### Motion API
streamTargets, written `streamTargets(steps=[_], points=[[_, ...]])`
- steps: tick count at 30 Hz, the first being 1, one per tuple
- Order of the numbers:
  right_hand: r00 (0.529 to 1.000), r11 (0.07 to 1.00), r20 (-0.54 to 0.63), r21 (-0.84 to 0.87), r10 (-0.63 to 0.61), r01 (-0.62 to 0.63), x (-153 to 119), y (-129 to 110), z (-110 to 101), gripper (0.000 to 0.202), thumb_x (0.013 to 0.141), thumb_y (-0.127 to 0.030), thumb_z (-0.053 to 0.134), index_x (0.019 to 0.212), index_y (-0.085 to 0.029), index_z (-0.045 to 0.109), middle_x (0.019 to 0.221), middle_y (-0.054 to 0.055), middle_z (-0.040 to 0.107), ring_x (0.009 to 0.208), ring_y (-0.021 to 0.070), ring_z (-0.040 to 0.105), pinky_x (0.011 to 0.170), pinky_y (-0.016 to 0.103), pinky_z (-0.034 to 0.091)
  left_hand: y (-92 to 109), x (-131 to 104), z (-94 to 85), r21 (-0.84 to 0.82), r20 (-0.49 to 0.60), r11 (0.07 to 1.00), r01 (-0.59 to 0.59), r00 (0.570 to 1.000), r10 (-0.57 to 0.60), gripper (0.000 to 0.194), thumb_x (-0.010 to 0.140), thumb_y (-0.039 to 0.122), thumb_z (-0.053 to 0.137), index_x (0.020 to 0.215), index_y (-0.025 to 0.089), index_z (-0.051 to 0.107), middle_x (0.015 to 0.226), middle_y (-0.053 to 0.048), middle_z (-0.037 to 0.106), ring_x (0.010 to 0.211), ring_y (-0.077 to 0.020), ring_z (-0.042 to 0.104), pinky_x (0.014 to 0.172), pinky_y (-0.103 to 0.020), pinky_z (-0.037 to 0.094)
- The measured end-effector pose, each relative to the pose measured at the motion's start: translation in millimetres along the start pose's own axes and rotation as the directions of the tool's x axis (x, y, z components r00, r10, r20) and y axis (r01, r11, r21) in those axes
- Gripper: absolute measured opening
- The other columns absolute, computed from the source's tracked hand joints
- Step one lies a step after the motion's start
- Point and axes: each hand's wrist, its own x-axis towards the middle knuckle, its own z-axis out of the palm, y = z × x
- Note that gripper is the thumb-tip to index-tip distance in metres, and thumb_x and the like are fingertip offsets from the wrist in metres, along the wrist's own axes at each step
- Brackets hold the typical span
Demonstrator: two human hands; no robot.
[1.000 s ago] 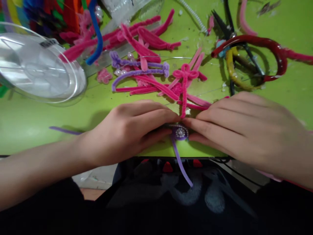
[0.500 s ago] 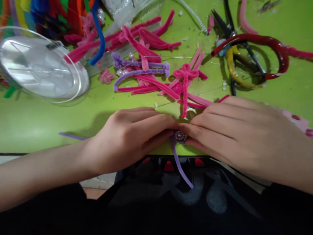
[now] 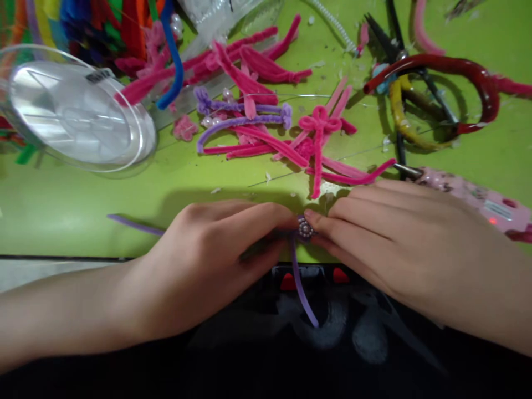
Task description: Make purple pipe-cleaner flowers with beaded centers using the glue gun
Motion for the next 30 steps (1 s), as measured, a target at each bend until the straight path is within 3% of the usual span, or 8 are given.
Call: streamTargets(steps=[7,12,18,20,22,25,27,30], points=[[0.998,0.997,-0.014,0.050,0.062,-0.061,-1,-4,1,0.032,0.112,-0.019,0.048,0.106,-0.010,0.078,0.097,0.013,0.074,0.086,0.0257,0.066,0.073,0.040,0.041,8,-7,2.1,-0.143,0.049,0.977,0.157,0.987,-0.151,0.025,0.098,0.012,0.075,0.118,0.027,0.072,0.098,0.011,0.082,0.078,-0.0026,0.077,0.075,-0.008,0.059],[0.995,0.995,-0.052,0.049,0.090,-0.087,-2,-6,3,0.027,0.110,-0.019,0.055,0.106,-0.010,0.080,0.097,0.013,0.076,0.086,0.0258,0.068,0.072,0.040,0.044,14,-10,-2.8,-0.320,0.178,0.876,0.362,0.931,-0.319,0.037,0.091,0.011,0.077,0.120,0.034,0.076,0.105,0.016,0.086,0.083,-0.0038,0.084,0.080,-0.003,0.064],[0.991,0.994,-0.086,0.021,0.105,-0.103,0,-9,8,0.024,0.108,-0.021,0.061,0.107,-0.009,0.082,0.096,0.013,0.076,0.079,0.0245,0.068,0.066,0.039,0.043,22,-15,-2.9,-0.525,0.219,0.766,0.370,0.929,-0.298,0.052,0.094,0.005,0.068,0.138,0.031,0.066,0.090,0.008,0.084,0.076,-0.0065,0.083,0.073,-0.004,0.064],[0.992,0.996,-0.086,0.017,0.093,-0.092,2,-10,8,0.022,0.107,-0.020,0.062,0.106,-0.010,0.081,0.097,0.012,0.076,0.080,0.0241,0.068,0.066,0.038,0.043,20,-17,-1.8,-0.468,0.216,0.807,0.361,0.932,-0.292,0.050,0.095,0.011,0.070,0.140,0.031,0.064,0.088,0.007,0.082,0.071,-0.0078,0.081,0.065,-0.008,0.064],[0.992,0.996,-0.090,0.007,0.087,-0.086,3,-9,6,0.019,0.106,-0.017,0.062,0.106,-0.010,0.080,0.096,0.011,0.075,0.081,0.0235,0.068,0.070,0.037,0.044,15,-16,-0.6,-0.304,0.145,0.904,0.301,0.952,-0.269,0.043,0.096,0.021,0.075,0.137,0.030,0.066,0.087,0.006,0.080,0.064,-0.0087,0.076,0.056,-0.013,0.060],[0.991,0.996,-0.105,-0.027,0.083,-0.086,4,-7,1,0.015,0.105,-0.014,0.063,0.104,-0.011,0.077,0.091,0.008,0.071,0.081,0.0219,0.064,0.074,0.037,0.043,5,-7,0.7,0.003,0.089,0.987,0.160,0.983,-0.160,0.037,0.101,0.028,0.075,0.136,0.023,0.067,0.111,-0.004,0.082,0.087,-0.0167,0.080,0.066,-0.025,0.059],[0.988,0.992,-0.130,-0.082,0.080,-0.091,2,-5,-1,0.013,0.104,-0.013,0.063,0.101,-0.012,0.076,0.087,0.006,0.068,0.079,0.0209,0.060,0.074,0.036,0.040,-1,4,0.3,0.053,0.108,0.997,0.056,0.992,-0.061,0.029,0.104,0.027,0.070,0.133,0.021,0.070,0.117,-0.007,0.081,0.091,-0.0199,0.080,0.069,-0.029,0.056],[0.981,0.978,-0.175,-0.175,0.085,-0.116,-2,-6,-3,0.013,0.105,-0.014,0.064,0.102,-0.012,0.076,0.087,0.006,0.069,0.079,0.0200,0.059,0.072,0.035,0.038,-7,20,-3.1,0.035,0.157,0.997,0.064,0.985,-0.069,0.016,0.102,0.021,0.069,0.116,0.023,0.077,0.097,-0.001,0.081,0.079,-0.0168,0.076,0.065,-0.028,0.049]])
